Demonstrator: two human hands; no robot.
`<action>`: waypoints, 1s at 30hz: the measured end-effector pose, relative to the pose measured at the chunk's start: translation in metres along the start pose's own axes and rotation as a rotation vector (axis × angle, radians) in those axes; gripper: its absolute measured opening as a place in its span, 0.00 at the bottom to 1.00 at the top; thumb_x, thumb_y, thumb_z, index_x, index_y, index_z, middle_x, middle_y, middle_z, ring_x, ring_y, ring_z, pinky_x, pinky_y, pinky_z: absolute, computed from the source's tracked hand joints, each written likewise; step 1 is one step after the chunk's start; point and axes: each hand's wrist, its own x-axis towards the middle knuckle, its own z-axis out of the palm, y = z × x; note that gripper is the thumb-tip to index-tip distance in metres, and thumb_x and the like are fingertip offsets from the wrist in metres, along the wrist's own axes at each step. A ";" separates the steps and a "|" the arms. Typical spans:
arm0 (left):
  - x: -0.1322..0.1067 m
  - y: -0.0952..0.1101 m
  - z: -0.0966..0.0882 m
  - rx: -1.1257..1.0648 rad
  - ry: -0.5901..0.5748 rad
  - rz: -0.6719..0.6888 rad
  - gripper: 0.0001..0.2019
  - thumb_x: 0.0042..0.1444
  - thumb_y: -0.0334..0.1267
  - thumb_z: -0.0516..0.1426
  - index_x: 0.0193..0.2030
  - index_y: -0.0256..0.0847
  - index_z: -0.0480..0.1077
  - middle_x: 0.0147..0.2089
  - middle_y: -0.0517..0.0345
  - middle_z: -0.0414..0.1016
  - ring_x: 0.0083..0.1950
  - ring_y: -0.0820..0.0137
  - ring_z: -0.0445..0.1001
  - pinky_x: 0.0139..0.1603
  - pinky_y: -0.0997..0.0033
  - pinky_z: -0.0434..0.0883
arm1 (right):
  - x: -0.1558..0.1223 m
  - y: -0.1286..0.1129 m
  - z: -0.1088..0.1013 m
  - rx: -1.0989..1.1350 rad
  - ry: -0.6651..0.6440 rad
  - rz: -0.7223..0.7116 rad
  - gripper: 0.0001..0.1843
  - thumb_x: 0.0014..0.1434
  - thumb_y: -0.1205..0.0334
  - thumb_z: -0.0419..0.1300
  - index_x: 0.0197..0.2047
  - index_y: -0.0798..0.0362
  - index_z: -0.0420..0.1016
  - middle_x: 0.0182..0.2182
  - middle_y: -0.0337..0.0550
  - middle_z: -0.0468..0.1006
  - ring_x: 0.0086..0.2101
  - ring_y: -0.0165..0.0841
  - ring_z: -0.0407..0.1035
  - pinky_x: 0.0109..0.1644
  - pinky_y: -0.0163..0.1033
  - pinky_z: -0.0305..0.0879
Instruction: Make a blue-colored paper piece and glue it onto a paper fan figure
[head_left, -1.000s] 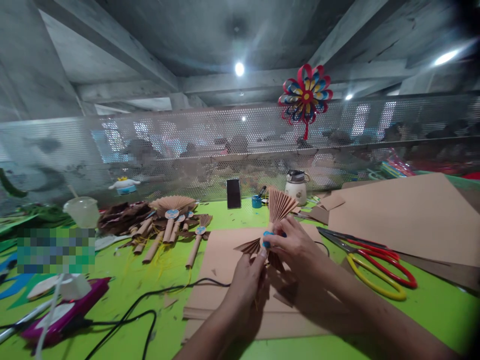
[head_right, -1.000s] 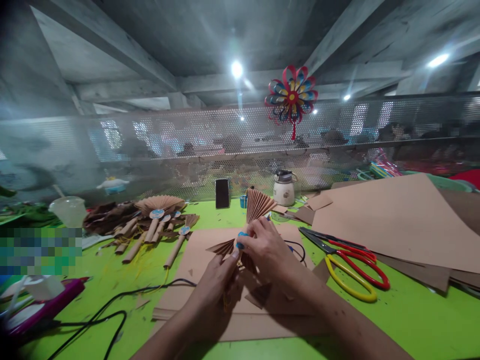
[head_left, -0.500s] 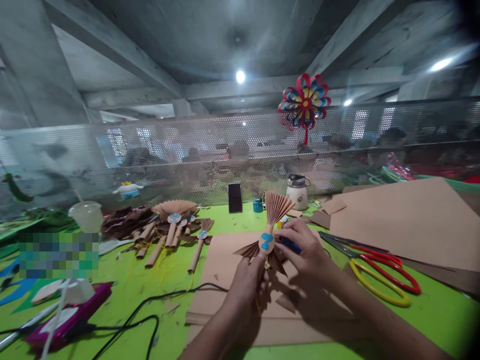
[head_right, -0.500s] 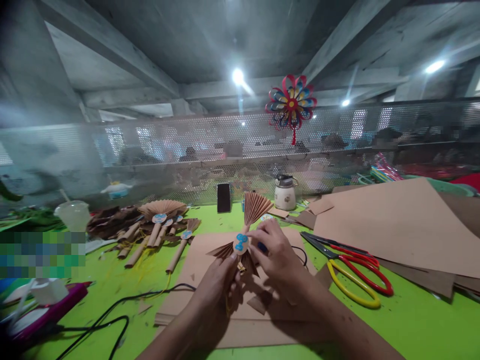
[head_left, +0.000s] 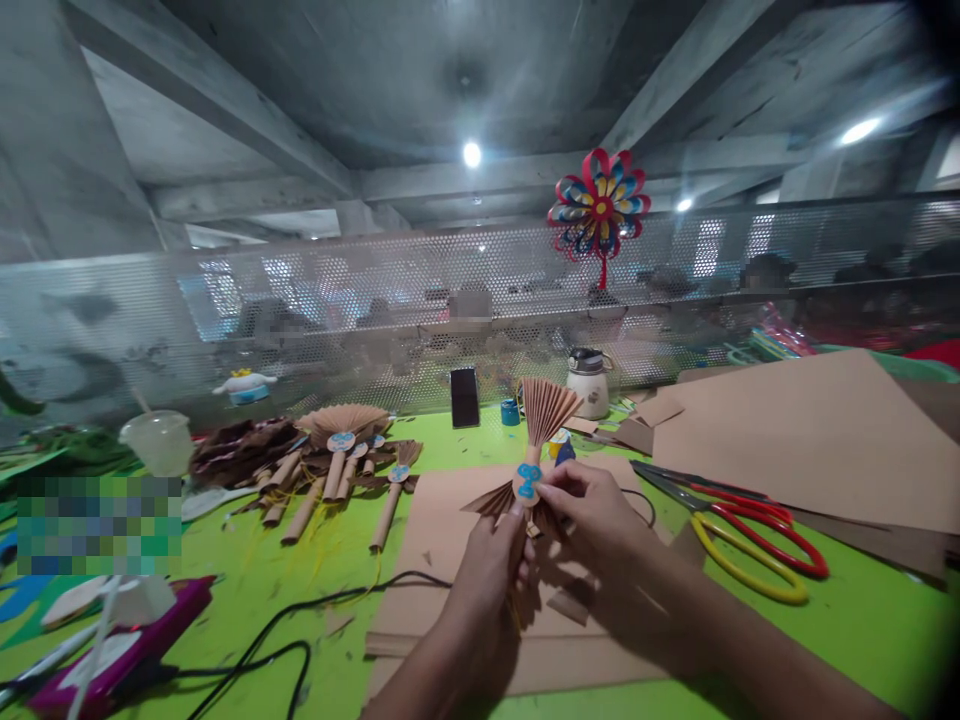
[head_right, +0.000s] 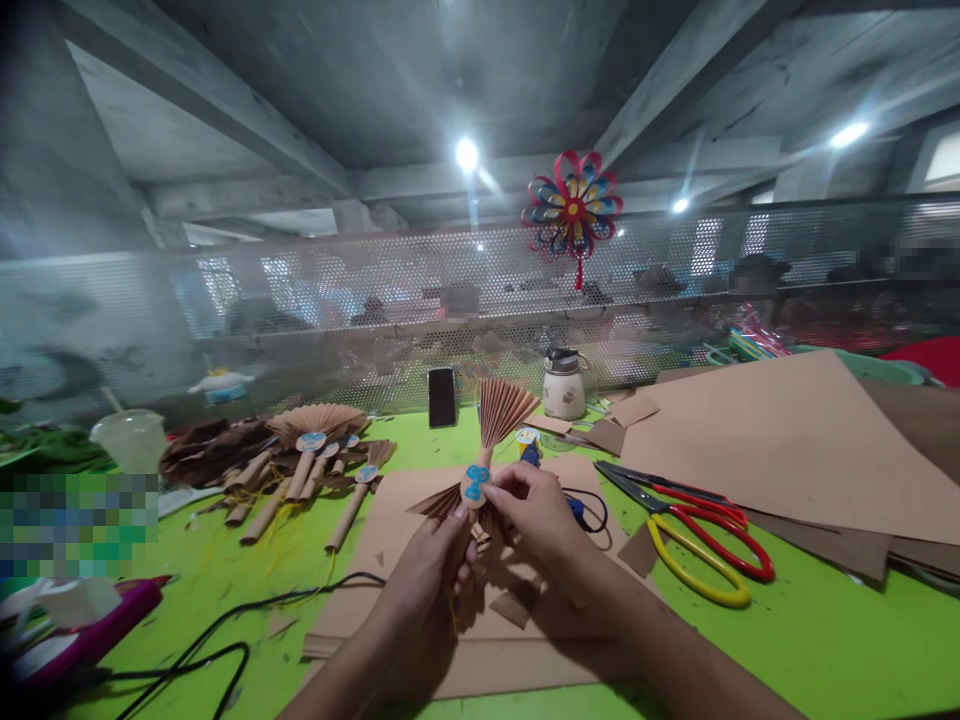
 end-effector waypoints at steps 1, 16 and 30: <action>-0.001 0.001 0.000 -0.003 0.004 0.002 0.25 0.49 0.62 0.56 0.25 0.38 0.65 0.20 0.60 0.67 0.17 0.79 0.61 0.17 0.78 0.56 | 0.000 0.002 0.001 0.023 0.008 0.007 0.16 0.48 0.50 0.66 0.26 0.55 0.71 0.24 0.39 0.74 0.26 0.31 0.66 0.32 0.37 0.63; -0.003 0.001 0.002 -0.031 0.011 0.028 0.24 0.49 0.61 0.57 0.27 0.38 0.65 0.20 0.62 0.67 0.17 0.79 0.60 0.17 0.79 0.55 | 0.001 0.012 0.003 0.170 -0.003 0.036 0.15 0.48 0.51 0.68 0.24 0.52 0.70 0.21 0.36 0.72 0.24 0.30 0.66 0.30 0.36 0.63; -0.005 0.018 -0.008 -0.125 0.065 0.016 0.23 0.50 0.56 0.54 0.21 0.36 0.69 0.16 0.60 0.63 0.17 0.77 0.59 0.19 0.77 0.56 | -0.001 -0.001 -0.007 -0.030 0.049 0.005 0.16 0.50 0.48 0.62 0.28 0.54 0.71 0.22 0.36 0.69 0.25 0.30 0.64 0.30 0.37 0.61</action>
